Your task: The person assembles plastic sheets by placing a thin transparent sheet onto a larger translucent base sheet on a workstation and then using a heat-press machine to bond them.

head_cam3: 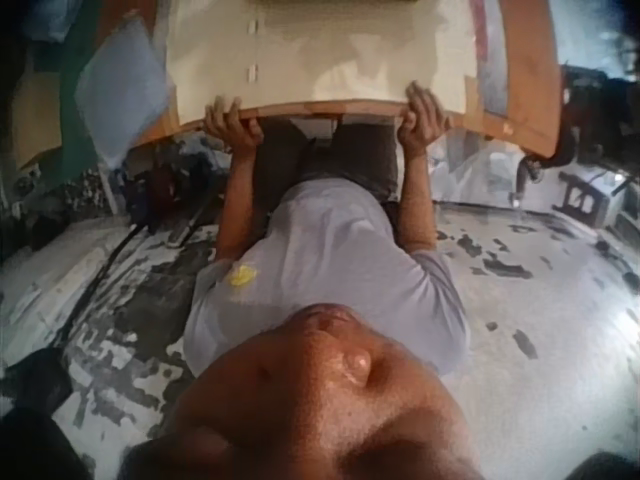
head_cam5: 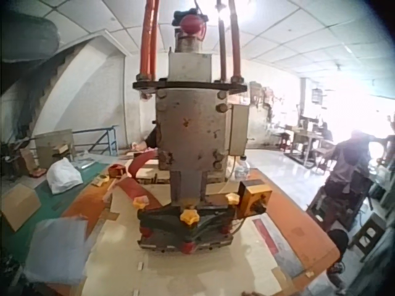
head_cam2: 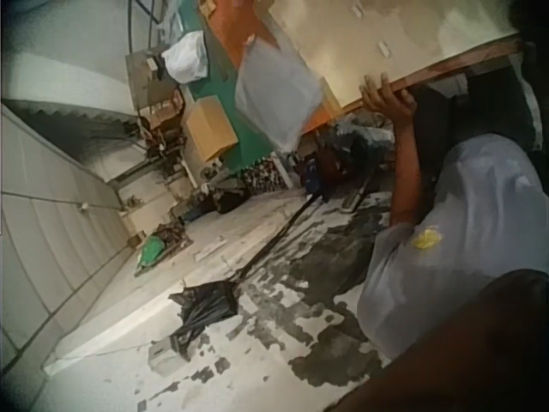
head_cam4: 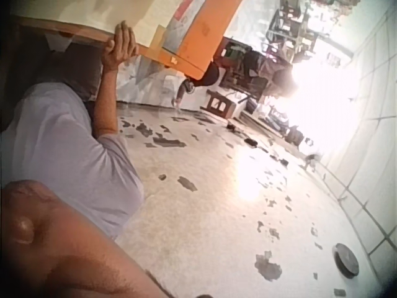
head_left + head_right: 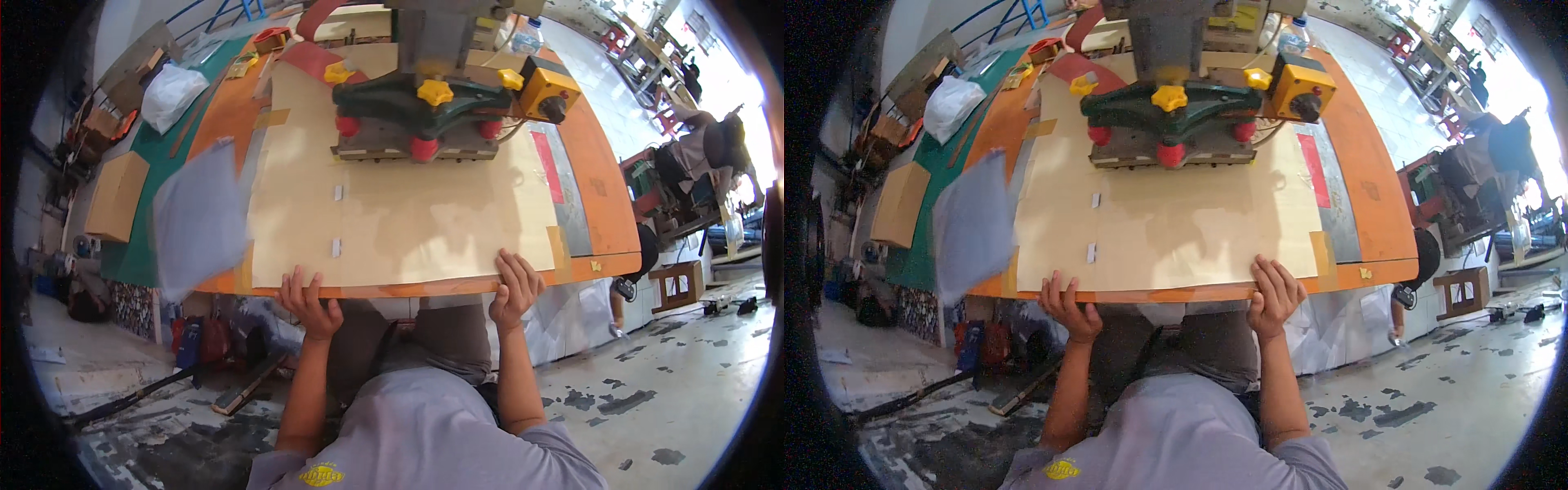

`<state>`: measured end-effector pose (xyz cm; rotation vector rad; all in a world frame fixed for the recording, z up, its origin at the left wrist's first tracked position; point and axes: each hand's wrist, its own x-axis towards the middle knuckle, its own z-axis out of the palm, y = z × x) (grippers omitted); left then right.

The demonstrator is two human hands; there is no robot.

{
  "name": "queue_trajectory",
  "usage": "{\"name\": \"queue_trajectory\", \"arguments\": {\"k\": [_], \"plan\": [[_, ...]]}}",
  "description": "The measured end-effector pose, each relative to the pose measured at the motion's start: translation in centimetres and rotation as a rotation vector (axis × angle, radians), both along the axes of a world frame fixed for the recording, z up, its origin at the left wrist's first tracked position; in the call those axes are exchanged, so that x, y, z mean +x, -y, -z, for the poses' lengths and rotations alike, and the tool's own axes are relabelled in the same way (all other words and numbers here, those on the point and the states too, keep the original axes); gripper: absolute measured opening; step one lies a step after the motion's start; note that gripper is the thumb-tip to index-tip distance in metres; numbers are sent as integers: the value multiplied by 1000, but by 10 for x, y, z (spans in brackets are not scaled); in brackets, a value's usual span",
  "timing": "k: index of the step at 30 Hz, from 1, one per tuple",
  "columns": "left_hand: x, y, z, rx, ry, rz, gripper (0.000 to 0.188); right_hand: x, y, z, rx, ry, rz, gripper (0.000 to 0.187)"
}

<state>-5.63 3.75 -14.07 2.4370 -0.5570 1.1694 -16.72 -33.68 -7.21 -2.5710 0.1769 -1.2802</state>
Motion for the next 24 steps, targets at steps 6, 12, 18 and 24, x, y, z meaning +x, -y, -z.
{"name": "queue_trajectory", "arguments": {"k": [6,12,18,24], "plan": [[0,-2,-2,-13,23,1,56,1,-3,-3,1,-5,-9,52],[0,-2,-5,1,8,11,55,0,-1,-5,12,-16,-19,52],[-7,-4,-37,-64,-94,102,52,-4,0,-24,35,-108,-41,58],[21,-30,-99,-59,-323,86,34,5,13,-81,251,-363,-146,29]]}}
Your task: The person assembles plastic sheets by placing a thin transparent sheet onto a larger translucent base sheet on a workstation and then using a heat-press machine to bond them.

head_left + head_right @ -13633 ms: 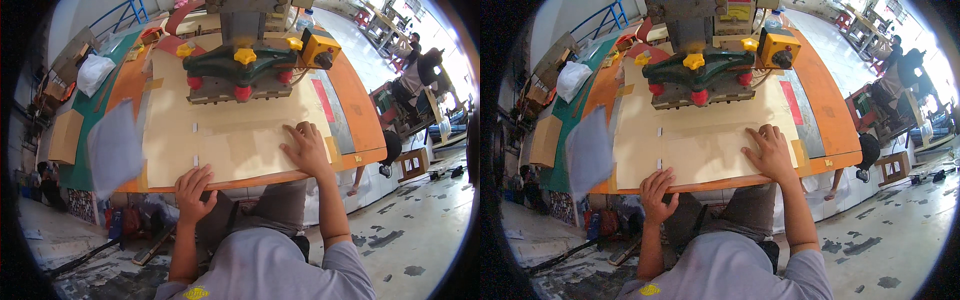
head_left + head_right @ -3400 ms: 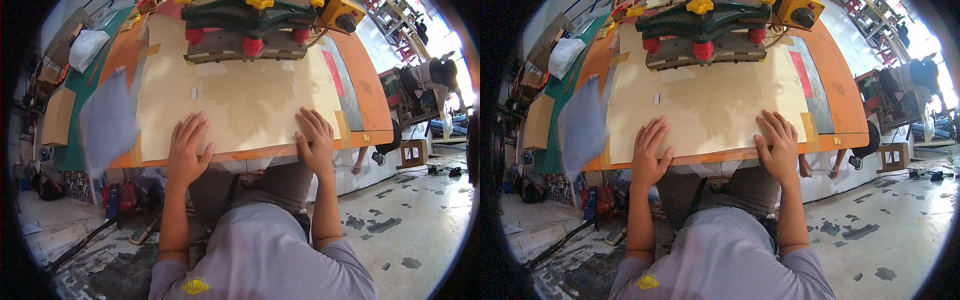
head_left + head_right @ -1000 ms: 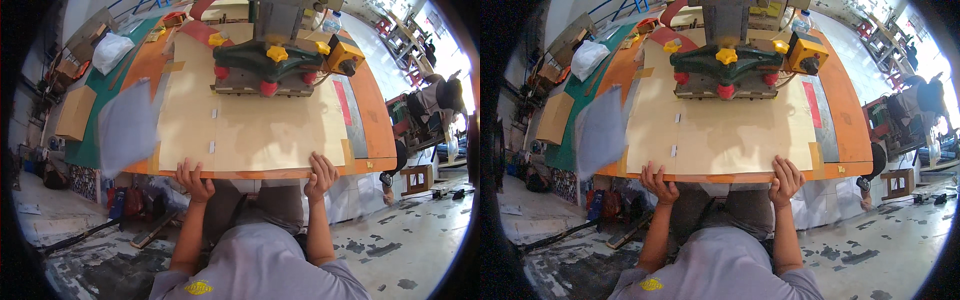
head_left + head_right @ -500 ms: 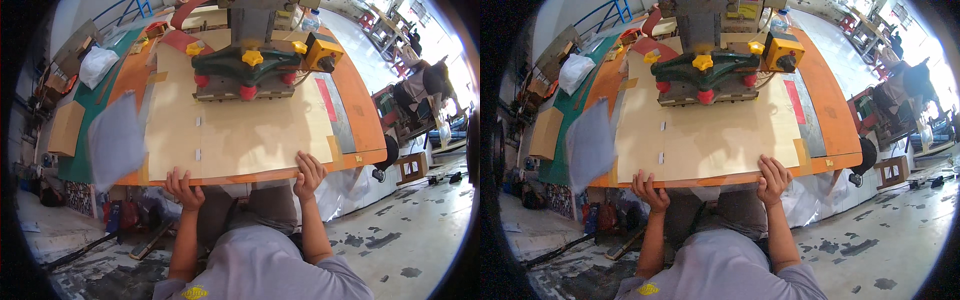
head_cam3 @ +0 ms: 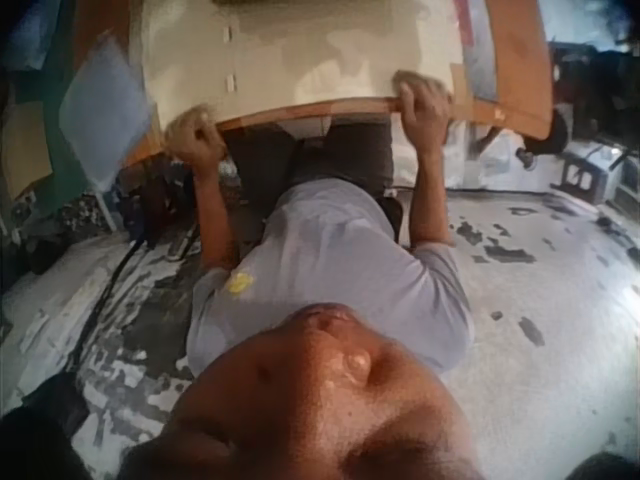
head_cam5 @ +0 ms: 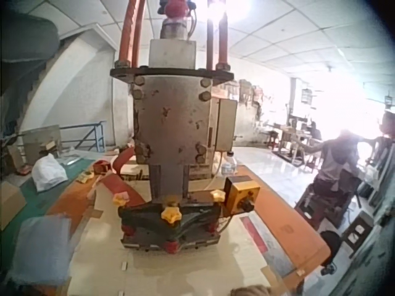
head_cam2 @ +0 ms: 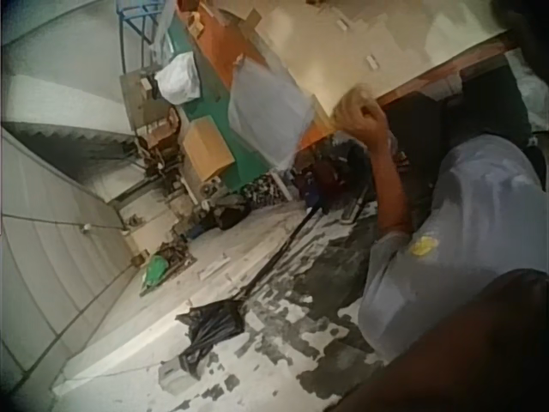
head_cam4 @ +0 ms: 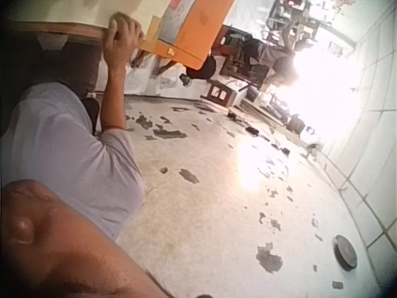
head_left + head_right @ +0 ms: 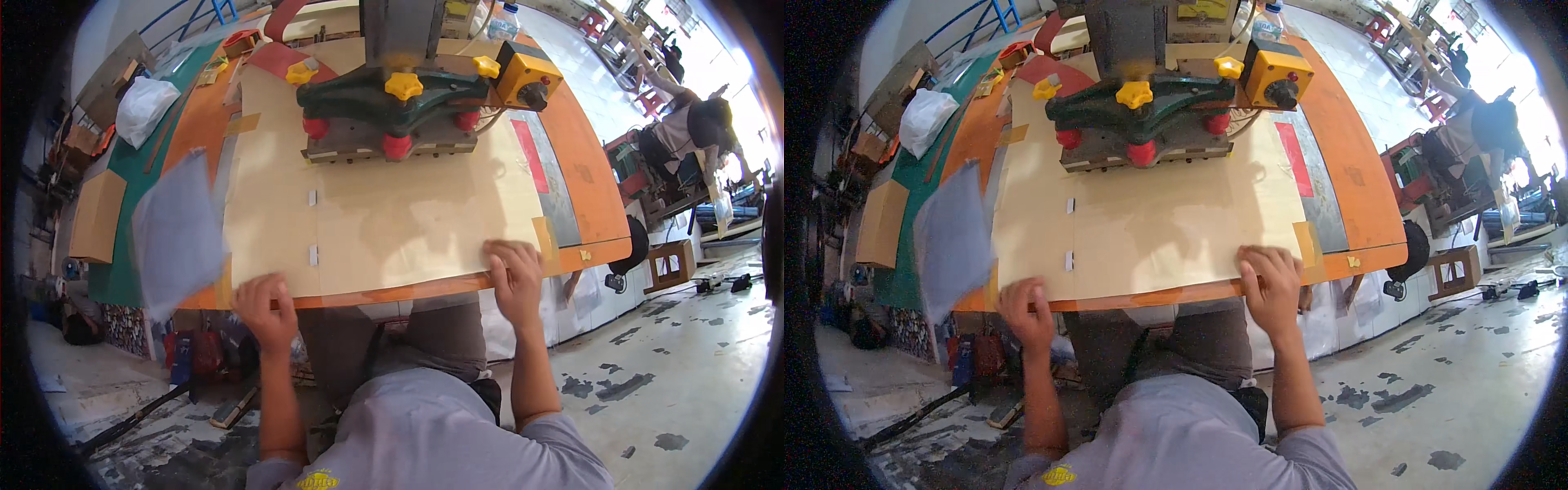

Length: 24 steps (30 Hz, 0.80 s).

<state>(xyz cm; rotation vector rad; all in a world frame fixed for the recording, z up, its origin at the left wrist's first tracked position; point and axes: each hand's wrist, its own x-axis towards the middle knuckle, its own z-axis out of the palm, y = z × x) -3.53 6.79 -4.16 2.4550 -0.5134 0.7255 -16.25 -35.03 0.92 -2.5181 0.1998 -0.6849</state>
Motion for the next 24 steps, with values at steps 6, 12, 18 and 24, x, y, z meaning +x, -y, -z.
{"name": "queue_trajectory", "arguments": {"k": [6,12,18,24], "plan": [[92,32,-51,90,-238,153,34,92,62,1,-111,-94,-30,44],[188,57,-27,60,-286,315,44,181,98,20,-122,-175,-69,61],[217,77,-3,77,-239,276,44,193,90,38,-30,-116,-33,64],[215,86,-5,41,-266,250,40,187,96,43,-67,-111,-23,61]]}}
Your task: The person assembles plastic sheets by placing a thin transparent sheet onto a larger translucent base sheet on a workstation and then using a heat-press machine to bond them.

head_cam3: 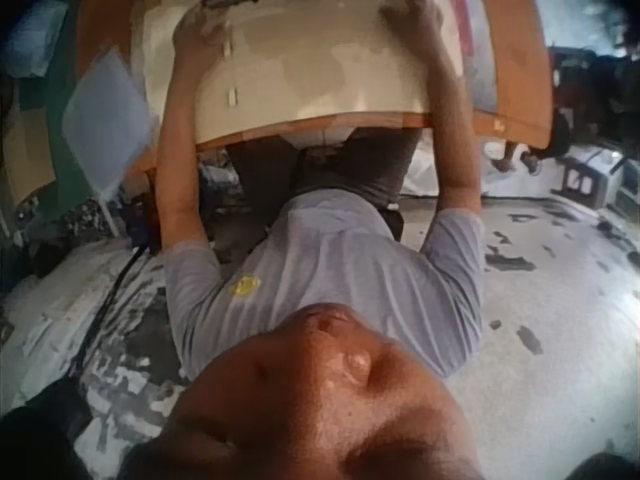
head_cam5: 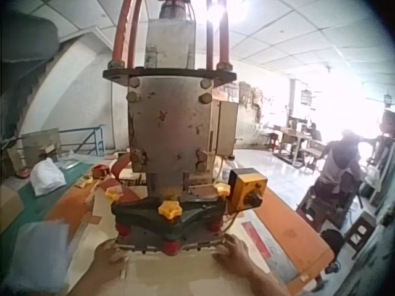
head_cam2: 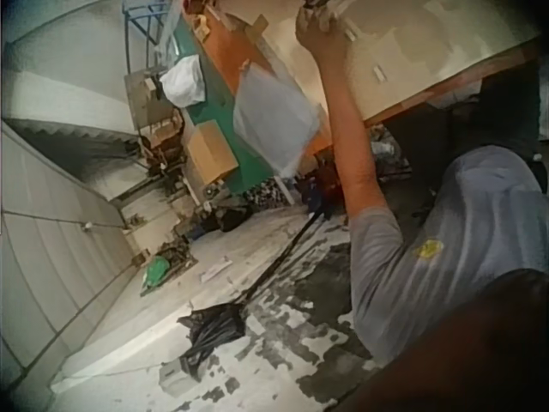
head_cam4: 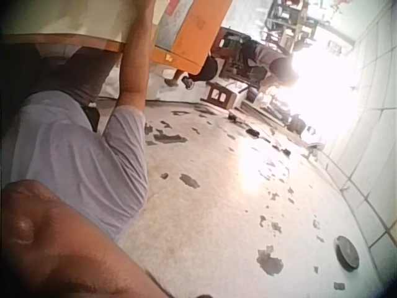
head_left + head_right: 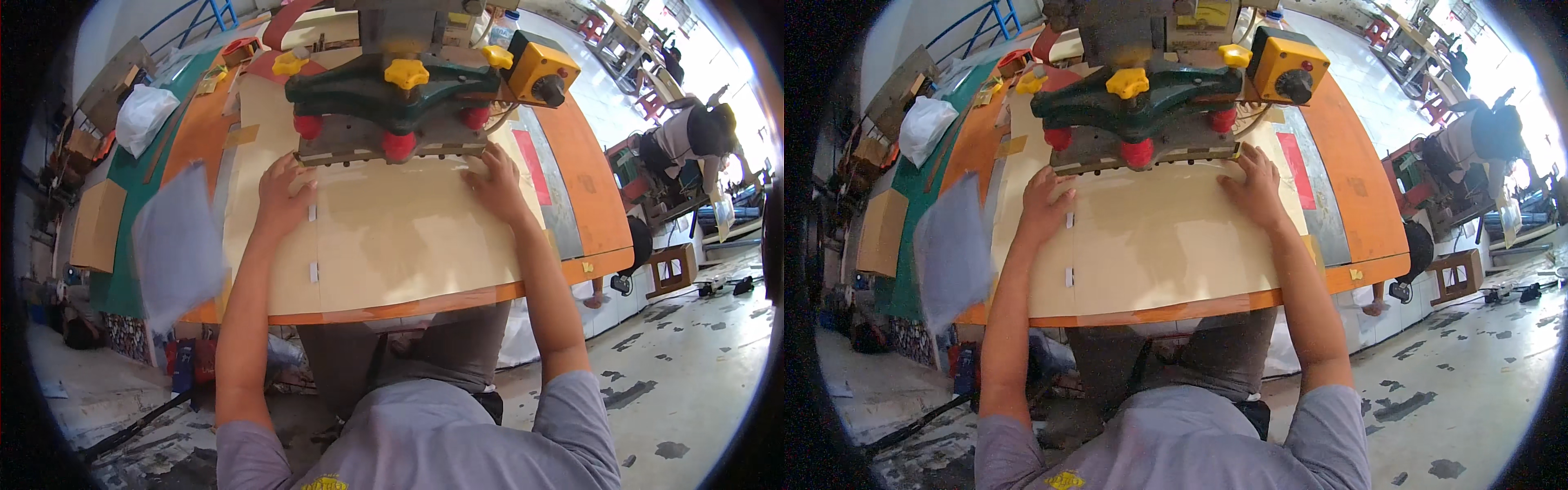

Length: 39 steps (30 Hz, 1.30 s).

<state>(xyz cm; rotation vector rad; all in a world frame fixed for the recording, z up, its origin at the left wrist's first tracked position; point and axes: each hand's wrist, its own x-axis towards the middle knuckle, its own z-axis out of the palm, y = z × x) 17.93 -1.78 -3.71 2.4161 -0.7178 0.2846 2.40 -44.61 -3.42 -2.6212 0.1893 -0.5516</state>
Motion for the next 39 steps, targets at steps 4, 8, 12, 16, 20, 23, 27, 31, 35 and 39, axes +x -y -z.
{"name": "queue_trajectory", "arguments": {"k": [4,8,12,16,20,23,27,31,35,39], "plan": [[18,-10,11,-48,-20,12,32,1,-13,-11,48,13,-15,58],[8,8,-5,-9,-12,35,31,-5,-11,-18,78,-12,22,54],[4,19,-19,-7,40,-49,34,-5,-12,-13,93,15,32,54],[18,20,-6,-213,-222,-89,55,-3,-13,-16,71,-6,13,55],[19,24,1,-176,-147,-173,68,-2,-9,-14,75,4,-22,54],[13,28,-7,-158,-90,-170,72,-2,-8,-19,73,-20,-39,53],[13,16,-9,-163,-56,-53,45,-5,-11,-23,95,-42,-14,52],[14,-3,-7,-264,-260,90,17,-2,-9,-22,143,-24,-44,52],[-4,3,-28,-148,-172,97,17,-5,-2,-25,200,-17,-103,47],[-6,-5,-33,-20,-196,86,20,-5,1,-24,220,-11,-147,32]]}}
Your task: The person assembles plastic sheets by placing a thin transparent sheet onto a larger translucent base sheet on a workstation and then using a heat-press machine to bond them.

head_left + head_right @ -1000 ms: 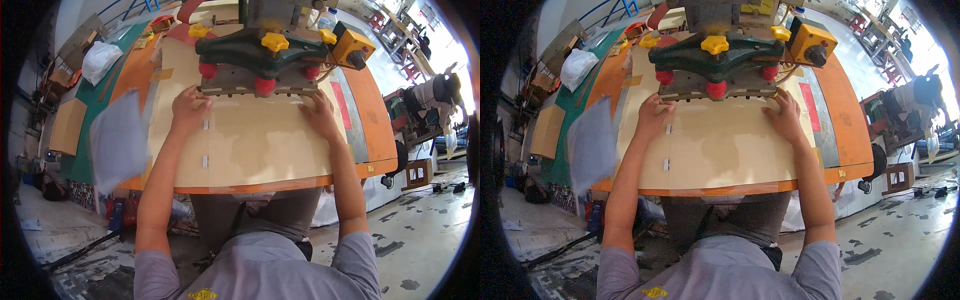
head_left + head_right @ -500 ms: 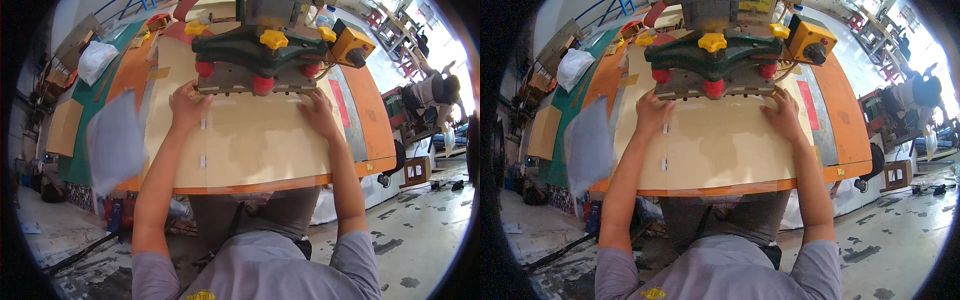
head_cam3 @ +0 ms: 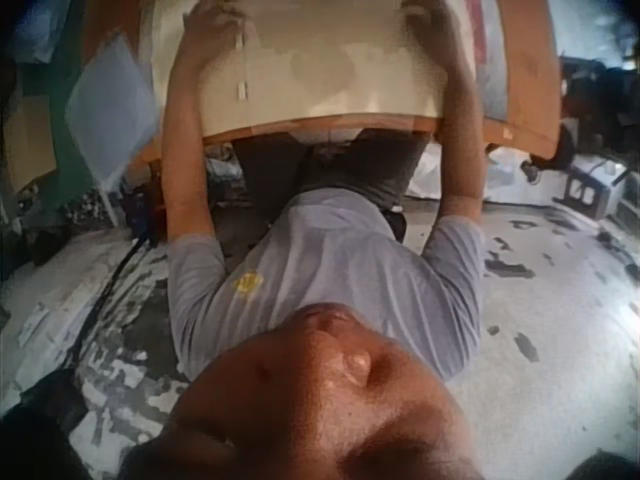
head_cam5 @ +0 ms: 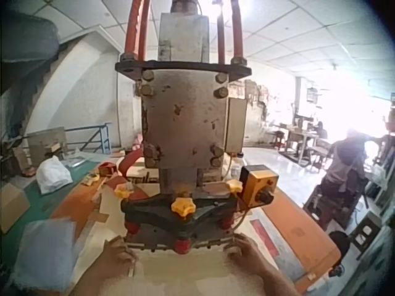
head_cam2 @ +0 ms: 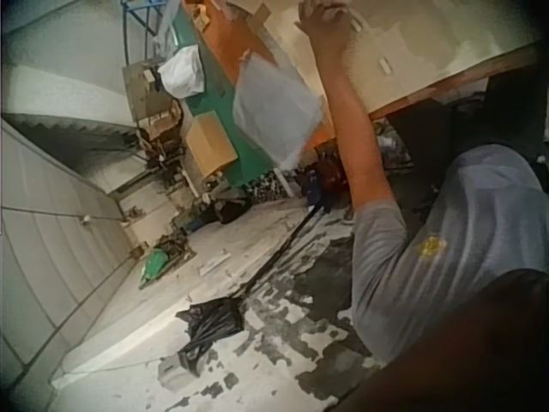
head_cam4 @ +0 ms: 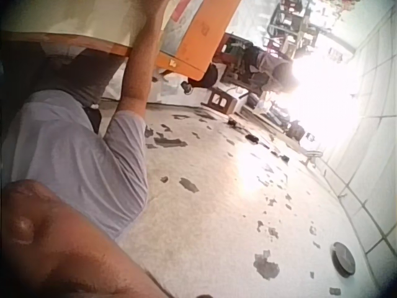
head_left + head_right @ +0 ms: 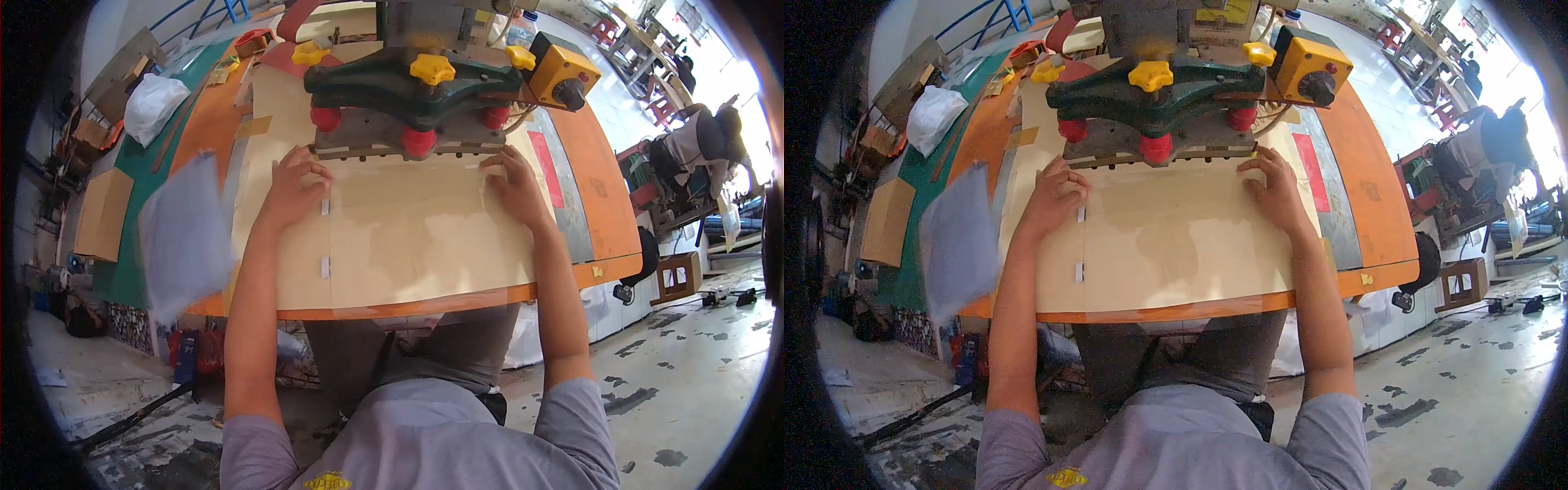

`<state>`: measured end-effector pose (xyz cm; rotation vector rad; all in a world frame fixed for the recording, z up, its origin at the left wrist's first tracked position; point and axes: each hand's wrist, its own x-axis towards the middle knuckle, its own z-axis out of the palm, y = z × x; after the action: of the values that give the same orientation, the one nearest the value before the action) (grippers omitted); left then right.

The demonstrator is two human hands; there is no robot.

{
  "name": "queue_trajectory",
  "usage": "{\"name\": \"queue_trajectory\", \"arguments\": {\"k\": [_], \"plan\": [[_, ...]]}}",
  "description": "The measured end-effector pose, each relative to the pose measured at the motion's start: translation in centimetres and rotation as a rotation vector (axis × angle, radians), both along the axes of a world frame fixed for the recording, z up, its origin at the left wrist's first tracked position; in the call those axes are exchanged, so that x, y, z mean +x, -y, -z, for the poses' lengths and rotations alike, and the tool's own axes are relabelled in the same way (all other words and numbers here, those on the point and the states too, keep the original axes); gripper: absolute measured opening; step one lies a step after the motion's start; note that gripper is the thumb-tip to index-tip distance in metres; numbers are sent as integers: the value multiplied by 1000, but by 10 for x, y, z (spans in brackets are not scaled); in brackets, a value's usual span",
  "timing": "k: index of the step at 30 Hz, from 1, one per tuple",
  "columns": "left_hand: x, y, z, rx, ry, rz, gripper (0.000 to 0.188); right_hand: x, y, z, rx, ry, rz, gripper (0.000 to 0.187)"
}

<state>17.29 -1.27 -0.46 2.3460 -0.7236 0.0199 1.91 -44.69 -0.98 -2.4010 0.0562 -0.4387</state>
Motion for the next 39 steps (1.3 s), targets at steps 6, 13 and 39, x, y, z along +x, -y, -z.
{"name": "queue_trajectory", "arguments": {"k": [6,13,39], "plan": [[-15,-16,-4,32,-78,20,45,-9,-9,-8,-101,120,137,16],[-94,22,-42,232,118,200,61,-30,-48,-48,-180,2,-121,16],[-146,-17,-14,235,201,202,59,-99,-71,-36,-308,-108,-139,48]]}}
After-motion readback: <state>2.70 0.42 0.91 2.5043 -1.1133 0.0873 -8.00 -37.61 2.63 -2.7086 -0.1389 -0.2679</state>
